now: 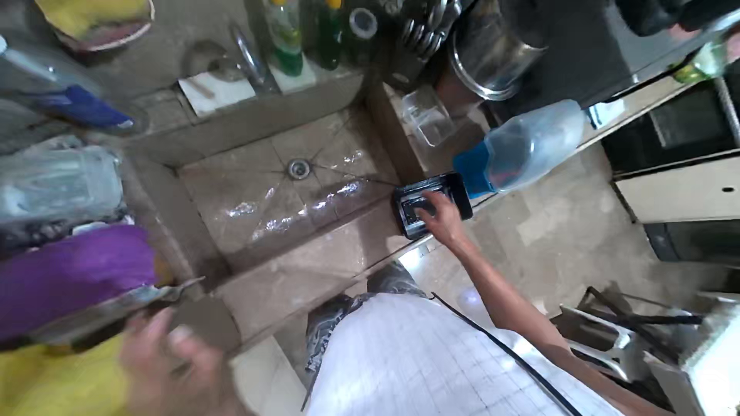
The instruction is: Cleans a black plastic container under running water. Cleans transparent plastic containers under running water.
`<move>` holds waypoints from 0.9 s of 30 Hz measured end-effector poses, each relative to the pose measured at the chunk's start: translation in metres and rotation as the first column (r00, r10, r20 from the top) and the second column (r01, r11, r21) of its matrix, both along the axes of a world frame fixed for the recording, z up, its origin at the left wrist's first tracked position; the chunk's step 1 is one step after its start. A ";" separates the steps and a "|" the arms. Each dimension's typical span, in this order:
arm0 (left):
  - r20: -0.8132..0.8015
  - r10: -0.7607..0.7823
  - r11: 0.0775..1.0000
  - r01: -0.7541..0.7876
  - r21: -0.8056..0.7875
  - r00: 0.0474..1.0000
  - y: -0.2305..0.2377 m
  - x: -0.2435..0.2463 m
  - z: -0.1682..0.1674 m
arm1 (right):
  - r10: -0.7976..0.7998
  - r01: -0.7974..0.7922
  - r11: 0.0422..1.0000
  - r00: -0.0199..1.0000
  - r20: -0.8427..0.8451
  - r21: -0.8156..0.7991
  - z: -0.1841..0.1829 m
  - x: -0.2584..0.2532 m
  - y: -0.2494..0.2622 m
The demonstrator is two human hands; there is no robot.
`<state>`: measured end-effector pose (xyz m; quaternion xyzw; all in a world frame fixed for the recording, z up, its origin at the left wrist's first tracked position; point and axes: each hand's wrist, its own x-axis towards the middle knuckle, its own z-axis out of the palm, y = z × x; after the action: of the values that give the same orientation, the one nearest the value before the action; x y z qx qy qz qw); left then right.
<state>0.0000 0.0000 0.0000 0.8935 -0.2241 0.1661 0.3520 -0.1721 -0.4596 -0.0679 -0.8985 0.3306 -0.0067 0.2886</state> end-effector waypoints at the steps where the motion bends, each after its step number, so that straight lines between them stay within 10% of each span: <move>1: -0.040 -0.095 0.995 0.093 -0.038 0.995 -0.021 0.009 -0.016 | -0.075 0.072 0.991 0.997 -0.027 -0.113 -0.007 -0.012 -0.013; 8: -0.299 -0.484 0.868 0.409 -0.282 0.822 -0.102 0.068 -0.089 | -0.548 0.519 0.836 0.805 -0.229 -0.177 -0.041 -0.039 -0.056; 27: -0.769 -0.140 0.982 -0.010 -0.187 0.624 -0.312 0.358 -0.116 | -0.323 0.243 0.874 0.937 0.129 0.420 -0.053 0.153 -0.045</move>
<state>0.3576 -0.3116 -0.1158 0.8344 -0.0669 -0.2305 0.4962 -0.0189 -0.5045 -0.1211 -0.7576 0.4236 -0.0700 0.4917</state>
